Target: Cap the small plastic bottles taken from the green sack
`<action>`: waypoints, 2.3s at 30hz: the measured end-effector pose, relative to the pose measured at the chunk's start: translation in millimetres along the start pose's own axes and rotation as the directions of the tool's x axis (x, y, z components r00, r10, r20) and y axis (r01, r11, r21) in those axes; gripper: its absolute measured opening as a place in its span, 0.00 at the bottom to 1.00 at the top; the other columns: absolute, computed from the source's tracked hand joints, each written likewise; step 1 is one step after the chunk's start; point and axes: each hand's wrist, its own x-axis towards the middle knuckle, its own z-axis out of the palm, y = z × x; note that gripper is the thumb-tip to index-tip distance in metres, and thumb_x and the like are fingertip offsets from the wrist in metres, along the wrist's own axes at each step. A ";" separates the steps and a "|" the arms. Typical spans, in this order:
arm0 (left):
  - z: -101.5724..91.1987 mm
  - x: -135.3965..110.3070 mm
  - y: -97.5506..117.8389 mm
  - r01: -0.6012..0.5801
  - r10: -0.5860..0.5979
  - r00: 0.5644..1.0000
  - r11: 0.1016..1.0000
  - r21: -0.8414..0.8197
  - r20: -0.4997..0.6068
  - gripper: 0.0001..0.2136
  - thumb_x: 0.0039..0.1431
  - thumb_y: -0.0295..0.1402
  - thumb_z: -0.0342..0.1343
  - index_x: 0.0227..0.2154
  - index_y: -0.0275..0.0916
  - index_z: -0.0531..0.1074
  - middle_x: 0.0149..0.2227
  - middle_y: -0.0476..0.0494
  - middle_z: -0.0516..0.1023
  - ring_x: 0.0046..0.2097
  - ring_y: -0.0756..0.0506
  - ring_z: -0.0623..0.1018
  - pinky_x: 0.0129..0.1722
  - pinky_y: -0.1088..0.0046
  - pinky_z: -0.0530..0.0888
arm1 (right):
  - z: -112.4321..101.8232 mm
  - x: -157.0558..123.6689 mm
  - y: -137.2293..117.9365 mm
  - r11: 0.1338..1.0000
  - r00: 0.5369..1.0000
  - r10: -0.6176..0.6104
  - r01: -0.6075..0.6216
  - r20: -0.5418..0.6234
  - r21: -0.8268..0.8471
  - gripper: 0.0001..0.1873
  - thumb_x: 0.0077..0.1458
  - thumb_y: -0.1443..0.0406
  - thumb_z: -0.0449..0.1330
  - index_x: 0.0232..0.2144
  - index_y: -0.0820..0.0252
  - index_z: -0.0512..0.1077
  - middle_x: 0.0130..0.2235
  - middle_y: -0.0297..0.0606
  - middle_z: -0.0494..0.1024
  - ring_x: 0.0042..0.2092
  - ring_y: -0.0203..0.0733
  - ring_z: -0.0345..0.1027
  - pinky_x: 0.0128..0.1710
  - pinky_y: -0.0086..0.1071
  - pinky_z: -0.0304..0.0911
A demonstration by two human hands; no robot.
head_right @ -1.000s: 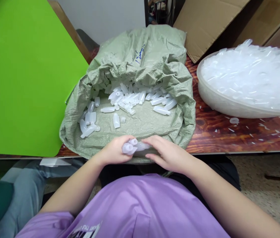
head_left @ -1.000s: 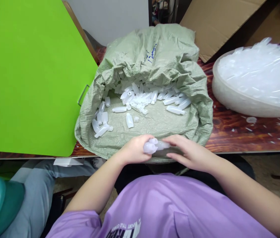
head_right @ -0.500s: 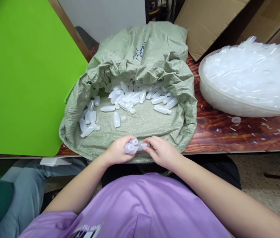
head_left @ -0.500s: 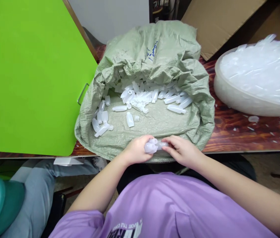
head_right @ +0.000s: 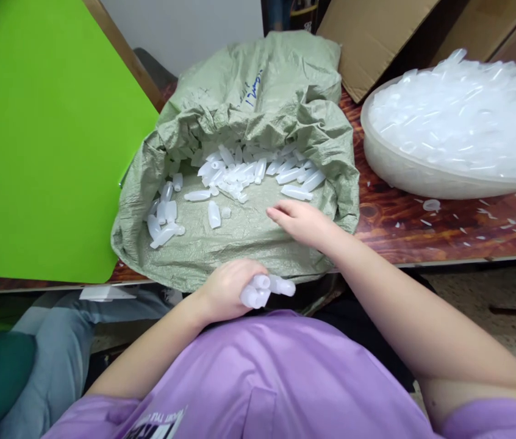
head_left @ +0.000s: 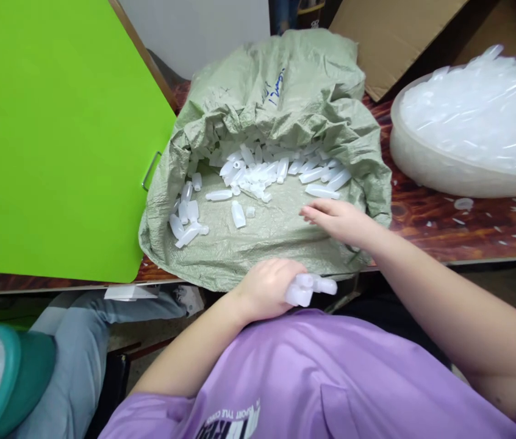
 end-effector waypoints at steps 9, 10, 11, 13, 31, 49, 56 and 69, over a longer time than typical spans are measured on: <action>11.2 6.5 5.7 -0.049 0.048 0.999 0.998 0.047 0.021 0.17 0.51 0.26 0.51 0.46 0.36 0.63 0.54 0.38 0.66 0.53 0.41 0.68 0.52 0.64 0.66 | 53.6 76.1 -36.1 0.799 0.954 -0.227 0.296 0.193 -0.523 0.22 0.56 0.59 0.54 0.53 0.57 0.63 0.46 0.47 0.67 0.43 0.50 0.67 0.36 0.36 0.62; 8.1 4.5 5.2 -0.045 0.045 0.999 0.999 0.005 0.011 0.19 0.50 0.26 0.52 0.47 0.36 0.63 0.54 0.38 0.65 0.53 0.42 0.67 0.52 0.64 0.66 | 58.0 80.9 -36.9 0.797 0.951 -0.233 0.307 0.204 -0.521 0.21 0.56 0.60 0.54 0.52 0.57 0.64 0.45 0.47 0.68 0.43 0.51 0.67 0.36 0.37 0.62; 4.7 2.1 4.6 -0.035 0.035 0.999 0.999 -0.037 -0.001 0.20 0.48 0.27 0.54 0.47 0.37 0.63 0.52 0.38 0.65 0.53 0.42 0.67 0.52 0.65 0.66 | 62.0 85.1 -37.3 0.797 0.949 -0.239 0.313 0.207 -0.517 0.20 0.56 0.60 0.54 0.51 0.58 0.64 0.45 0.47 0.68 0.44 0.52 0.67 0.36 0.37 0.62; -1.6 -3.2 2.8 -0.001 -0.002 0.999 0.994 -0.106 -0.032 0.21 0.47 0.27 0.55 0.47 0.37 0.63 0.49 0.39 0.65 0.50 0.44 0.68 0.50 0.68 0.68 | 69.2 92.2 -37.9 0.800 0.947 -0.251 0.319 0.200 -0.508 0.21 0.56 0.60 0.54 0.51 0.60 0.64 0.45 0.48 0.68 0.44 0.53 0.66 0.36 0.38 0.61; -13.2 -19.6 -26.1 0.185 -0.476 0.879 0.323 -0.928 0.010 0.25 0.39 0.30 0.65 0.43 0.35 0.66 0.37 0.42 0.73 0.34 0.47 0.75 0.31 0.74 0.71 | 32.4 8.5 -42.4 0.871 0.986 -0.168 0.140 0.017 0.471 0.13 0.55 0.59 0.54 0.40 0.61 0.68 0.35 0.38 0.72 0.35 0.36 0.66 0.36 0.32 0.64; -25.9 9.8 -21.6 0.299 -0.495 0.853 0.201 -0.933 0.166 0.14 0.34 0.28 0.63 0.30 0.32 0.73 0.23 0.50 0.70 0.24 0.54 0.66 0.22 0.80 0.60 | 25.1 -47.3 -17.8 0.987 0.993 -0.090 0.078 0.081 0.144 0.21 0.59 0.53 0.49 0.26 0.60 0.72 0.22 0.34 0.72 0.23 0.34 0.65 0.24 0.28 0.62; -32.1 15.6 -10.9 0.403 -0.605 0.790 0.386 -0.830 0.102 0.14 0.35 0.27 0.60 0.30 0.32 0.71 0.23 0.52 0.68 0.23 0.54 0.67 0.22 0.80 0.63 | 21.5 -48.1 -13.1 0.956 0.956 -0.293 0.294 -0.020 0.012 0.20 0.56 0.55 0.54 0.47 0.58 0.66 0.43 0.43 0.72 0.42 0.41 0.68 0.40 0.34 0.64; -28.2 12.8 -4.1 0.380 -0.619 0.784 0.426 -0.821 0.042 0.15 0.36 0.29 0.60 0.32 0.33 0.71 0.22 0.51 0.69 0.21 0.54 0.66 0.19 0.80 0.63 | 33.9 -56.2 -14.0 0.984 0.984 -0.179 0.179 0.003 -0.003 0.18 0.61 0.55 0.45 0.34 0.60 0.68 0.30 0.38 0.73 0.31 0.39 0.66 0.29 0.31 0.61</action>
